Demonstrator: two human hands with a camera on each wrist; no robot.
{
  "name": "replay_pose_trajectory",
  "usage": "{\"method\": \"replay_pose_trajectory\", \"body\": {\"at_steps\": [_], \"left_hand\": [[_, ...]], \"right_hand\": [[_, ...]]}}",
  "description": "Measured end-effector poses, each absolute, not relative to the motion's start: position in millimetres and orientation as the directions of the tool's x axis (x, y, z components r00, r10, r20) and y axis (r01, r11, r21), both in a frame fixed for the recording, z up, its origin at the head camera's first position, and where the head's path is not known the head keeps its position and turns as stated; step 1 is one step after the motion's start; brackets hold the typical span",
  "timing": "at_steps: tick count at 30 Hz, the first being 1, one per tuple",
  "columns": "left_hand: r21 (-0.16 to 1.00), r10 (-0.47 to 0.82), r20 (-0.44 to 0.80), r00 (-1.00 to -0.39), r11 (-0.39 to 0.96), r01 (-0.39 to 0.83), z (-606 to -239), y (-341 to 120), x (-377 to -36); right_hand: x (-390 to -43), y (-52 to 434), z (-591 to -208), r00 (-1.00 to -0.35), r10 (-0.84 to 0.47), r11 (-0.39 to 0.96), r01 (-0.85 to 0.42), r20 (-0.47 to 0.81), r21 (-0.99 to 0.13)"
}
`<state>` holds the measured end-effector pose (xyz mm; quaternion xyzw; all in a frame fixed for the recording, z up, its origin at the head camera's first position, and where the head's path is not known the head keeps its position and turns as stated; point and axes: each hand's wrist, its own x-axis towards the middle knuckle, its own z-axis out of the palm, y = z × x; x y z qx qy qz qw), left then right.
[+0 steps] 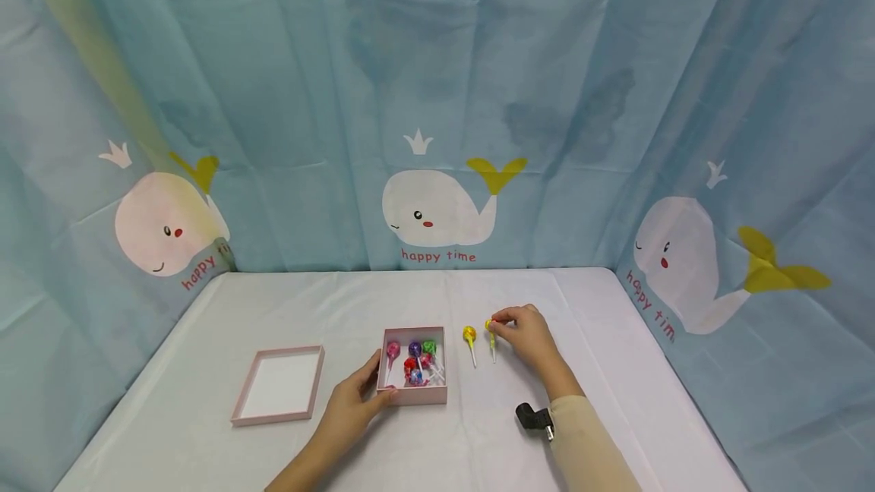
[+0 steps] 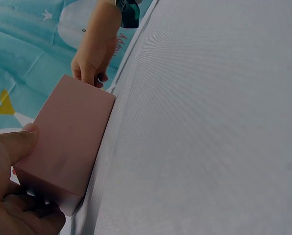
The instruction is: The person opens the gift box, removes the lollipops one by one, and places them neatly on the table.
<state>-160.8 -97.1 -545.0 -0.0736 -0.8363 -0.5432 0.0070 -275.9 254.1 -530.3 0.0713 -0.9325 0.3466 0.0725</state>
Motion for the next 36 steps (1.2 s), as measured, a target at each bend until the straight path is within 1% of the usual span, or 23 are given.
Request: {"method": "replay_pose_trajectory", "body": {"at_steps": [5, 12, 21, 26, 36], "left_hand": [[0.905, 0.121, 0.104, -0.987, 0.400, 0.144, -546, -97, -161], [0.904, 0.118, 0.107, -0.987, 0.401, 0.146, -547, -97, -161], [0.903, 0.123, 0.094, -0.988, 0.407, 0.136, -543, -97, -160], [0.896, 0.132, 0.111, -0.985, 0.416, 0.157, -542, -98, -160], [0.896, 0.123, 0.094, -0.988, 0.423, 0.138, -542, -97, -159]], "right_hand": [[-280, 255, -536, -0.982, -0.081, 0.768, -0.169, 0.169, -0.617], [-278, 254, -538, -0.987, -0.074, 0.795, -0.143, 0.140, -0.590], [-273, 252, -538, -0.973, -0.103, 0.810, -0.202, 0.206, -0.551], [-272, 252, -539, -0.966, -0.107, 0.810, -0.221, 0.234, -0.543], [-267, 252, -534, -0.950, -0.119, 0.807, -0.263, 0.290, -0.529]]}}
